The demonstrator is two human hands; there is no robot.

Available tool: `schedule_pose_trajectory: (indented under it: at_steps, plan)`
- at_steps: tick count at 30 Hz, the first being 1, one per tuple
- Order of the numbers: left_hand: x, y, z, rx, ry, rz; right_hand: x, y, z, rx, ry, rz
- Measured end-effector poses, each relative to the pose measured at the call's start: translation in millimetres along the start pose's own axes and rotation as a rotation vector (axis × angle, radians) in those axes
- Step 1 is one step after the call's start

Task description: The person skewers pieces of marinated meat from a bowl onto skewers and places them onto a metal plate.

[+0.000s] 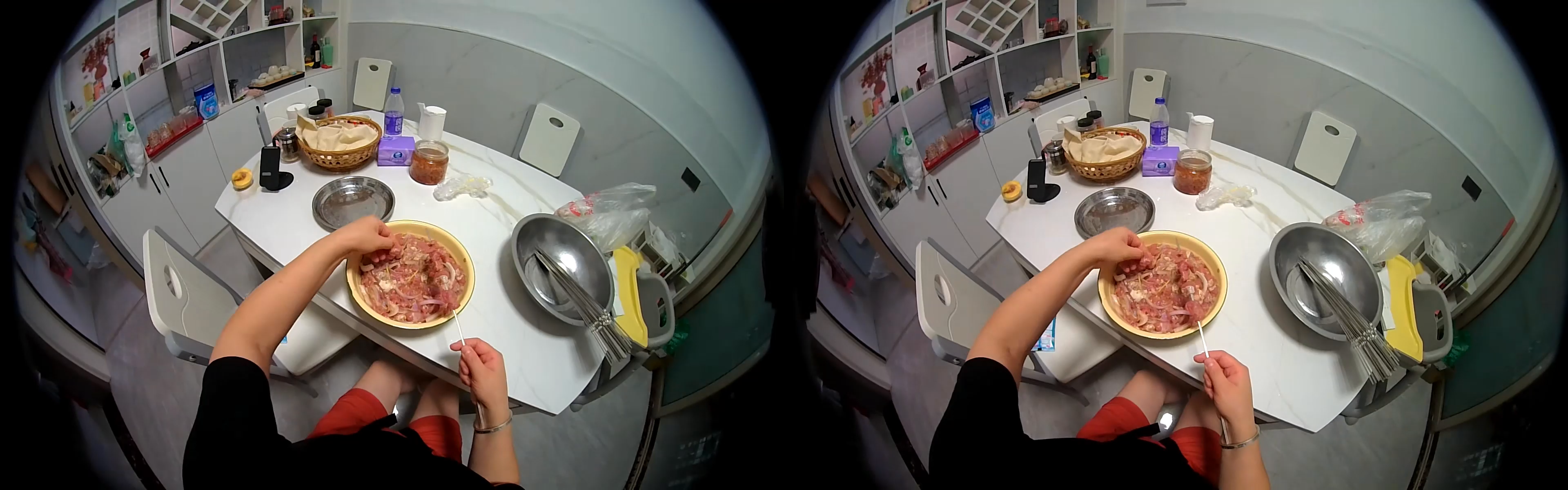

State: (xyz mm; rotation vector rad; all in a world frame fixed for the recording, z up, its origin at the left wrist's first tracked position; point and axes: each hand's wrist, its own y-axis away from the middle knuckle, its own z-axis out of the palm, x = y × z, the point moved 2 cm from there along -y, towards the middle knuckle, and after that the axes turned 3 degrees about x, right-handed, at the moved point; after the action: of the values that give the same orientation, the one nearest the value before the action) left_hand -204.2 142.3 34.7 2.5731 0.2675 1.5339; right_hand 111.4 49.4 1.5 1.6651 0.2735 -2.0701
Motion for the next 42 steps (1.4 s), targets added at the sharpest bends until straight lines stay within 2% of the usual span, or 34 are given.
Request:
schedule_pose_trajectory:
  at_steps: [2, 6, 8, 9, 11, 12, 15, 18, 21, 27, 37, 42]
  plan:
    - [-0.5, 2.5, 1.9, -0.089, -0.075, 0.022, 0.9, -0.4, -0.3, -0.007, -0.011, 0.0]
    - [3.2, 6.1, 4.9, -0.09, -0.074, -0.057, 1.3, 1.2, 0.0, -0.014, -0.026, 0.011]
    - [12.7, 15.4, 7.0, -0.011, -0.338, 0.073, 1.7, 1.3, 0.0, -0.017, -0.029, 0.012]
    - [8.2, 12.8, 8.0, -0.011, -0.338, 0.073, 1.9, 1.2, 0.2, -0.02, -0.033, 0.013]
    - [4.4, 7.4, 8.5, 0.089, -0.512, 0.25, 1.1, 1.6, 1.0, -0.02, -0.028, 0.017]
    - [5.5, 6.9, 5.8, 0.088, -0.513, 0.252, 0.9, 1.8, 1.4, -0.019, -0.023, 0.021]
    - [17.8, 8.1, -9.4, 0.156, -0.415, 0.263, 0.8, 2.2, 3.2, -0.011, -0.012, 0.009]
    - [21.4, 6.9, -13.7, 0.015, -0.013, 0.063, 2.5, 2.2, 4.5, -0.042, -0.017, 0.015]
    - [15.0, 0.7, -13.2, 0.014, 0.128, 0.013, 3.7, 1.9, 5.1, -0.066, -0.02, 0.016]
    - [14.4, 1.8, -9.4, 0.0, 0.156, 0.074, 7.3, 3.6, 5.4, -0.068, -0.033, 0.058]
    - [16.3, 1.8, -4.9, 0.029, 0.161, 0.056, 11.7, 2.8, 10.2, -0.12, -0.024, 0.062]
    - [17.0, 1.5, -3.4, 0.068, 0.119, 0.145, 13.9, 1.9, 10.5, -0.115, -0.007, 0.071]
